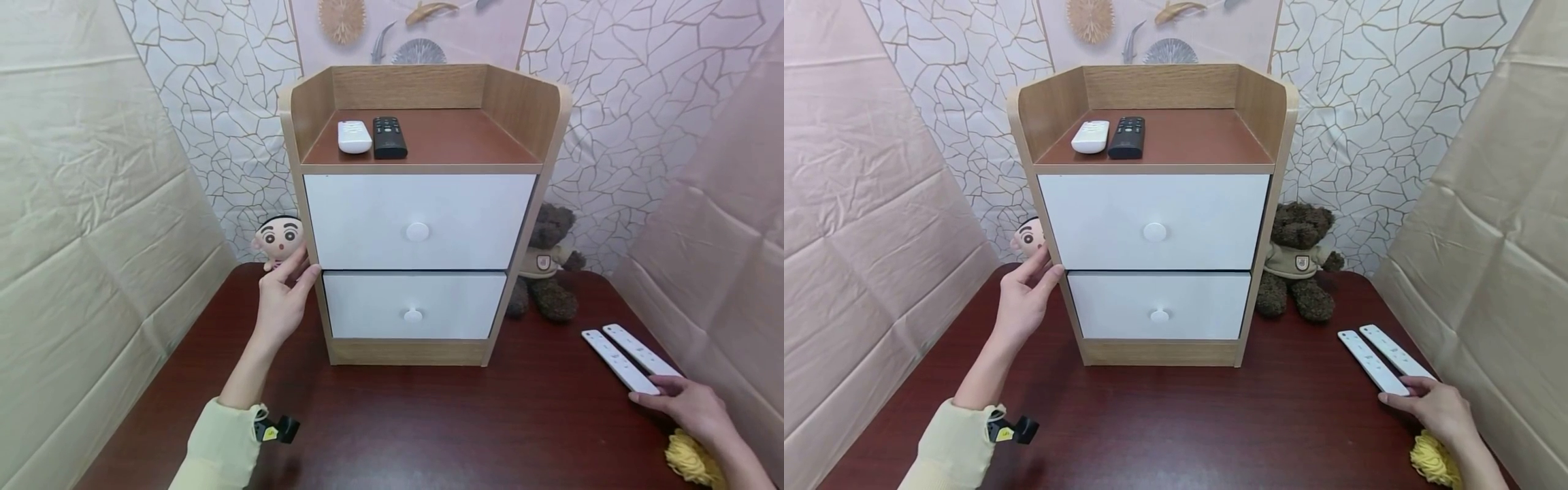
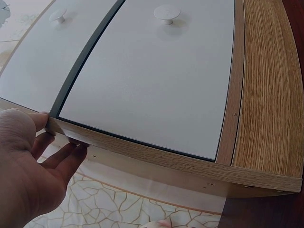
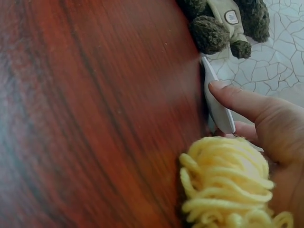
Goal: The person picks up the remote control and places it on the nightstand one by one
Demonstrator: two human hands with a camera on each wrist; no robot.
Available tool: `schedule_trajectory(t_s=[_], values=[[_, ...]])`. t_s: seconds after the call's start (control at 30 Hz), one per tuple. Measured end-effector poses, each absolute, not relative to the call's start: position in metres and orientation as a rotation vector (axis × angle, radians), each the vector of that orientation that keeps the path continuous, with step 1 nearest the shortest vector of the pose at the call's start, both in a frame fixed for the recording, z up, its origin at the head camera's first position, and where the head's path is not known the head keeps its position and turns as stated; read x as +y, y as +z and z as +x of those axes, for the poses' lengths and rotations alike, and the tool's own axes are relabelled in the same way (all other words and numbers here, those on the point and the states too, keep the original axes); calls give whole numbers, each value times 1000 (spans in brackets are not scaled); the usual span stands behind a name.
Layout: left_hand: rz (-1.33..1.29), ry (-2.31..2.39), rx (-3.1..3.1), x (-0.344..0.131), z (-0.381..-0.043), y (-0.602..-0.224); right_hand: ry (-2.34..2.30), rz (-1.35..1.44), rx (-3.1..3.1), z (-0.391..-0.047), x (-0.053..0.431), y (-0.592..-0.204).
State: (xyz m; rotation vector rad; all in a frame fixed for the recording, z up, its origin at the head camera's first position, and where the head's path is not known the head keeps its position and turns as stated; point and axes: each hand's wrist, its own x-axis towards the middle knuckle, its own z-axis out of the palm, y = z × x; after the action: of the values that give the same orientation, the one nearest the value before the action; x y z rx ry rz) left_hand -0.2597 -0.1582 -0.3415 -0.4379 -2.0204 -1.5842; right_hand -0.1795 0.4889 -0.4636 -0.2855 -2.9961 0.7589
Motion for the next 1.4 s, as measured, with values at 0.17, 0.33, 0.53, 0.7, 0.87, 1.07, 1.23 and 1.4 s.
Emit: schedule_trajectory(t_s=[0.17, 0.33, 0.53, 0.7, 0.87, 1.07, 1.23, 1.4], values=[[-444, -1584, -2016, -159, -259, -341, 746, -276, -3003, -180, 486, -464], [-451, -1566, -2022, -159, -259, -341, 736, -275, -2984, -179, 486, -465], [-456, -1563, -2020, -159, -260, -342, 747, -297, -2952, -178, 485, -465], [-453, -1565, -2023, -159, -259, -341, 784, -355, -2949, -178, 486, -466], [-447, -1564, -2021, -159, -260, -342, 797, -374, -2926, -177, 488, -468], [-451, -1561, -2017, -159, -260, -342, 831, -378, -2886, -175, 490, -468], [-447, -1565, -2017, -158, -260, -342, 938, -389, -2858, -173, 492, -469], [-446, -1573, -2014, -158, -259, -342, 970, -389, -2826, -171, 494, -468]])
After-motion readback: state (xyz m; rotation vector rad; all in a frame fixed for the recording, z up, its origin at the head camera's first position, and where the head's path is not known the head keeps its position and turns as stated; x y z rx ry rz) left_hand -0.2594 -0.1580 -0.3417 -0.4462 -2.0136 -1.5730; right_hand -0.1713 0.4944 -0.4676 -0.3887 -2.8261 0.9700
